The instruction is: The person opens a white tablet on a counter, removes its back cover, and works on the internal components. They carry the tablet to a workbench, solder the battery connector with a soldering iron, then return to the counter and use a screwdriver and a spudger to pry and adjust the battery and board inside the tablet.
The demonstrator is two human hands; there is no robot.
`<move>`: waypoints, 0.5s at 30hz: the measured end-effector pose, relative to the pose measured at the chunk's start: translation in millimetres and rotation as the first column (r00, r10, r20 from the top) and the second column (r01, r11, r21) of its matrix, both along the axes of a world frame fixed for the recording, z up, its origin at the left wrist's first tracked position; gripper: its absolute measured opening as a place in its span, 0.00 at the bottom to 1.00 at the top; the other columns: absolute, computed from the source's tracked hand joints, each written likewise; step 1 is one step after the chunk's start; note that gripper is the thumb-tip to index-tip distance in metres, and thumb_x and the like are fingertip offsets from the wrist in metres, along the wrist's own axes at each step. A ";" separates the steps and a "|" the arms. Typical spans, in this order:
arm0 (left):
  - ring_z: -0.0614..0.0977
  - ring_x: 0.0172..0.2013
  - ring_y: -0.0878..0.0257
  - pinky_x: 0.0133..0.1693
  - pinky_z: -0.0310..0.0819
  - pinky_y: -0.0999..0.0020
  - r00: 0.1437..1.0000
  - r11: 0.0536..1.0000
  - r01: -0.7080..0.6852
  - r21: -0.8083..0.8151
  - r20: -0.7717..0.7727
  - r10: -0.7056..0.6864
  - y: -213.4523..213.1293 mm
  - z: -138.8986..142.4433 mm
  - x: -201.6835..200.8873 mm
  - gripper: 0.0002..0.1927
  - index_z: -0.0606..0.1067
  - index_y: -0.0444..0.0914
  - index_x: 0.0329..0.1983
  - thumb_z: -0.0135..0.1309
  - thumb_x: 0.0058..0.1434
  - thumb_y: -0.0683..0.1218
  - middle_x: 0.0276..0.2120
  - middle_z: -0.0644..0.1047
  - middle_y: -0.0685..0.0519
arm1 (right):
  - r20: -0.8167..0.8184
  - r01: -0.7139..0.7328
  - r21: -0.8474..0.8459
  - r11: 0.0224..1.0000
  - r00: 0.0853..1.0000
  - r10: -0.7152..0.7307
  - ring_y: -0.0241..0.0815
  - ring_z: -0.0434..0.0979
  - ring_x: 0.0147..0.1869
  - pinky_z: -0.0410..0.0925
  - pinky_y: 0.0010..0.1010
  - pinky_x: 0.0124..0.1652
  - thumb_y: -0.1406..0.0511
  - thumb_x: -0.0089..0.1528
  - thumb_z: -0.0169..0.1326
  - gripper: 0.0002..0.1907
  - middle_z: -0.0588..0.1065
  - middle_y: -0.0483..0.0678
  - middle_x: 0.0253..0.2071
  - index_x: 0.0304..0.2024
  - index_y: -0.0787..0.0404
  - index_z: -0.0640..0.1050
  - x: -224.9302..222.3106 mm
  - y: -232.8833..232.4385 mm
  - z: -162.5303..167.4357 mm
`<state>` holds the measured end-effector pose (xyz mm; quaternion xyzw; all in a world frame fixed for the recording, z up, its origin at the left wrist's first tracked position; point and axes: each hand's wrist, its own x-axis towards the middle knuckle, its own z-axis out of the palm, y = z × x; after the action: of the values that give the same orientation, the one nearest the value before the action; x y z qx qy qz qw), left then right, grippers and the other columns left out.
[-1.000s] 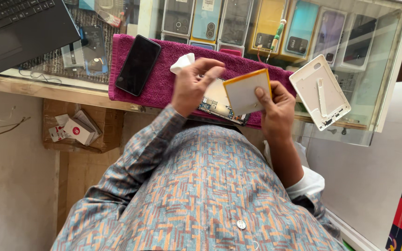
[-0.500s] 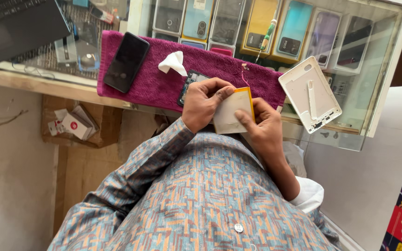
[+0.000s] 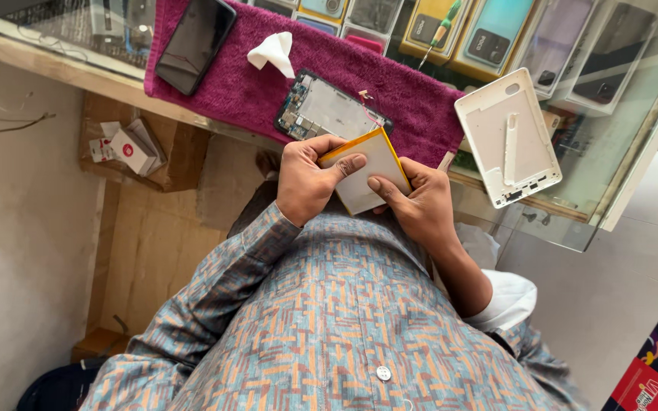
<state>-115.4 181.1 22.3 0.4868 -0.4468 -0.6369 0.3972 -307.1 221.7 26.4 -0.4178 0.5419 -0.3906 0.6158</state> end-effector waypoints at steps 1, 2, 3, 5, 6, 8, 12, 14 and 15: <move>0.83 0.35 0.70 0.37 0.81 0.75 1.000 1.000 -0.016 -0.013 0.014 0.016 4.2 -1.5 1.8 0.11 0.81 0.29 0.42 0.65 0.61 0.42 0.35 0.84 0.51 | -0.048 -0.003 -0.033 0.999 0.999 0.001 0.29 0.79 0.33 0.75 0.22 0.32 0.66 0.64 0.61 0.12 0.81 0.46 0.35 0.46 0.69 0.80 2.7 2.7 0.1; 0.83 0.34 0.71 0.37 0.80 0.75 0.999 0.999 -0.028 -0.026 0.024 0.029 8.1 -3.5 4.6 0.11 0.81 0.29 0.42 0.65 0.62 0.42 0.34 0.84 0.51 | -0.099 -0.004 -0.065 0.998 0.995 -0.002 0.29 0.79 0.33 0.74 0.22 0.32 0.65 0.65 0.61 0.12 0.81 0.46 0.34 0.45 0.69 0.81 7.7 6.2 -0.1; 0.82 0.34 0.71 0.37 0.80 0.75 0.999 0.999 -0.036 -0.040 0.029 0.038 10.8 -6.0 7.7 0.10 0.81 0.29 0.42 0.65 0.62 0.42 0.34 0.84 0.51 | -0.153 -0.004 -0.099 0.995 0.988 -0.011 0.28 0.79 0.33 0.74 0.22 0.31 0.65 0.65 0.61 0.12 0.81 0.46 0.34 0.45 0.69 0.81 12.3 9.4 -0.1; 0.82 0.34 0.71 0.38 0.80 0.75 0.999 0.999 -0.037 -0.022 -0.012 0.037 15.5 -11.1 19.2 0.11 0.81 0.30 0.43 0.66 0.62 0.43 0.34 0.84 0.51 | -0.247 -0.028 -0.157 0.987 0.969 -0.012 0.28 0.78 0.34 0.73 0.23 0.33 0.65 0.65 0.62 0.12 0.81 0.45 0.32 0.45 0.69 0.81 22.0 17.5 0.3; 0.82 0.35 0.71 0.38 0.80 0.75 0.999 0.999 -0.040 -0.013 -0.032 0.039 18.3 -13.4 27.8 0.12 0.81 0.30 0.43 0.66 0.62 0.43 0.35 0.84 0.52 | -0.292 -0.044 -0.186 0.982 0.956 -0.012 0.29 0.78 0.35 0.72 0.23 0.34 0.64 0.66 0.62 0.12 0.81 0.45 0.31 0.45 0.69 0.81 28.0 21.6 0.5; 0.82 0.36 0.70 0.40 0.79 0.74 0.971 0.993 -0.041 0.111 -0.229 0.066 24.7 -19.3 42.8 0.12 0.80 0.31 0.44 0.66 0.62 0.43 0.36 0.83 0.52 | -0.161 -0.073 -0.176 0.982 0.986 0.045 0.28 0.77 0.37 0.72 0.23 0.36 0.64 0.66 0.62 0.13 0.80 0.46 0.34 0.45 0.70 0.80 38.3 27.8 0.5; 0.82 0.38 0.69 0.44 0.79 0.72 0.832 0.951 0.071 0.301 -0.544 0.110 37.2 -28.5 90.9 0.13 0.78 0.34 0.46 0.63 0.63 0.47 0.37 0.82 0.54 | 0.318 -0.054 -0.164 0.985 0.942 0.104 0.29 0.80 0.42 0.74 0.22 0.43 0.60 0.70 0.57 0.17 0.81 0.45 0.39 0.50 0.69 0.79 74.3 47.3 0.5; 0.81 0.38 0.70 0.43 0.78 0.73 0.821 0.959 0.062 0.278 -0.561 0.109 44.8 -32.1 119.1 0.13 0.78 0.34 0.46 0.63 0.65 0.47 0.37 0.81 0.56 | 0.197 -0.079 -0.214 0.974 0.973 0.122 0.30 0.80 0.43 0.73 0.22 0.43 0.62 0.67 0.60 0.16 0.81 0.46 0.39 0.50 0.70 0.79 101.9 60.5 1.1; 0.80 0.38 0.71 0.43 0.77 0.73 0.814 0.962 0.055 0.266 -0.570 0.111 48.2 -33.9 133.5 0.12 0.77 0.35 0.46 0.62 0.65 0.47 0.37 0.80 0.56 | 0.135 -0.096 -0.237 0.967 0.982 0.131 0.31 0.80 0.43 0.73 0.22 0.44 0.64 0.66 0.61 0.16 0.81 0.47 0.39 0.50 0.71 0.78 116.6 66.0 1.7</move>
<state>18.1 229.4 -11.6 0.3257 -0.2060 -0.8037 0.4534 -190.6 287.7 28.1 -0.4861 0.4208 -0.4446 0.6237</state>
